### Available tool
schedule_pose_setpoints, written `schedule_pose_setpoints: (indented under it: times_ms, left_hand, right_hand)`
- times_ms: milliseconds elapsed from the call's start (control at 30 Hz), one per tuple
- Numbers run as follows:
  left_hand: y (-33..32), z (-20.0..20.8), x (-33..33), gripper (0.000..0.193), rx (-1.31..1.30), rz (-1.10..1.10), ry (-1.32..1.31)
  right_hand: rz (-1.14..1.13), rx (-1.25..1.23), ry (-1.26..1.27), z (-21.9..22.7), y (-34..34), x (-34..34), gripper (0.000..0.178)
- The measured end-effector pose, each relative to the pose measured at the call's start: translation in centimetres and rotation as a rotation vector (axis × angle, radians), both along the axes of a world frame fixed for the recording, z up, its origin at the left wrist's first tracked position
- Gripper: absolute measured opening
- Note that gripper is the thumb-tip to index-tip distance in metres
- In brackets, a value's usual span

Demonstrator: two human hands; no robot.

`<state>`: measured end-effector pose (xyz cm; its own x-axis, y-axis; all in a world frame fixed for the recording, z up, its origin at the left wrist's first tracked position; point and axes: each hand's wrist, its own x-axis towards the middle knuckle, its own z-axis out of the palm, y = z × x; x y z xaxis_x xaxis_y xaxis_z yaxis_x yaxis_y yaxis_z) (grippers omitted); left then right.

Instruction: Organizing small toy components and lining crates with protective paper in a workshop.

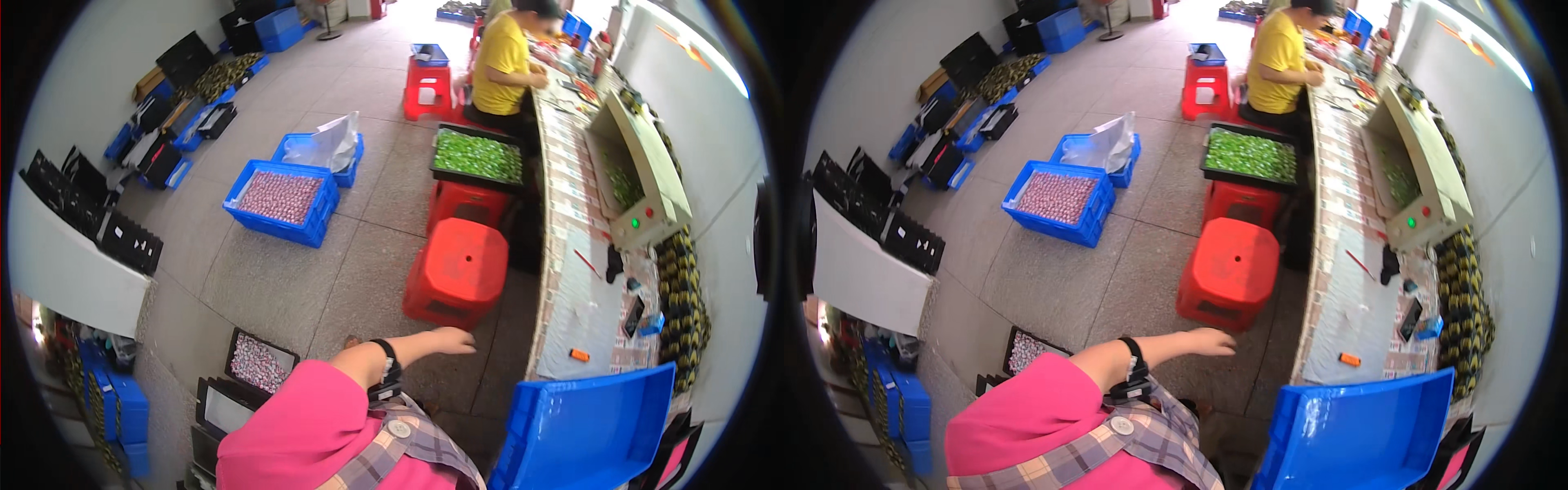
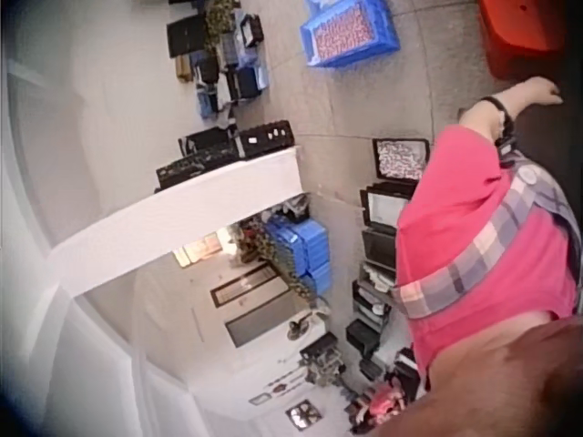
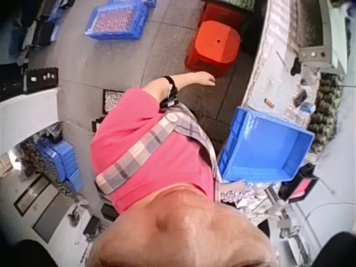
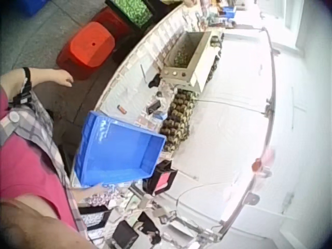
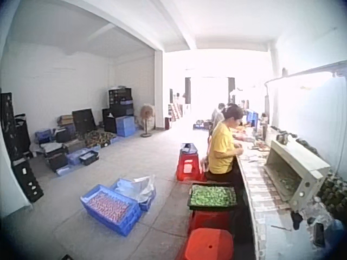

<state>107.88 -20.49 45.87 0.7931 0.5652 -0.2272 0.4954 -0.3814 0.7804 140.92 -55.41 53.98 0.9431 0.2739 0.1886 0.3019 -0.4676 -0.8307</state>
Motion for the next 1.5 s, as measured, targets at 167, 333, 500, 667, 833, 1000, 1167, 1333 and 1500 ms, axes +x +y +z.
schedule_pose_setpoints:
  times_ms: [167, 333, 500, 667, 833, 1000, 1167, 1333, 1500]
  left_hand:
    - [-0.5, -10.0, -27.9, 0.032, -0.287, 0.914, 0.514]
    - [-4.2, -12.1, -46.6, 0.026, -0.274, 1.345, 0.636]
    - [-10.2, -18.6, -54.4, 0.029, -0.5, 1.492, 0.445]
    - [-8.7, -18.6, -51.5, 0.02, -0.938, 1.618, 0.072]
    - [-1.8, -16.9, -54.5, 0.023, -1.069, 1.686, 0.057]
    - [16.3, -10.8, -57.9, 0.026, -0.833, 2.108, -0.416]
    - [32.0, -8.1, -60.0, 0.031, -0.711, 2.01, -0.499]
    - [41.4, -12.6, -63.6, 0.031, -0.844, 1.996, -0.553]
    - [50.4, -16.0, -67.3, 0.03, -0.978, 2.187, -0.388]
  right_hand:
    - [-0.123, -0.183, -0.469, 5.7, 7.7, -8.6, 0.028]
    - [0.293, -0.283, -0.363, 3.5, 21.0, -12.6, 0.028]
    - [0.956, -0.16, 0.053, 3.4, 43.5, -34.1, 0.019]
    - [1.444, -0.451, 0.064, -3.3, 57.2, -47.4, 0.018]
    - [1.789, -0.594, -0.165, -7.6, 71.9, -56.9, 0.017]
    - [1.924, -0.792, -0.386, -9.7, 87.3, -64.9, 0.017]
    - [1.957, -0.834, -0.242, -12.9, 100.8, -71.7, 0.021]
    - [1.867, -1.06, -0.281, -17.1, 110.1, -78.9, 0.024]
    - [1.963, -1.075, -0.375, -22.3, 120.2, -85.9, 0.022]
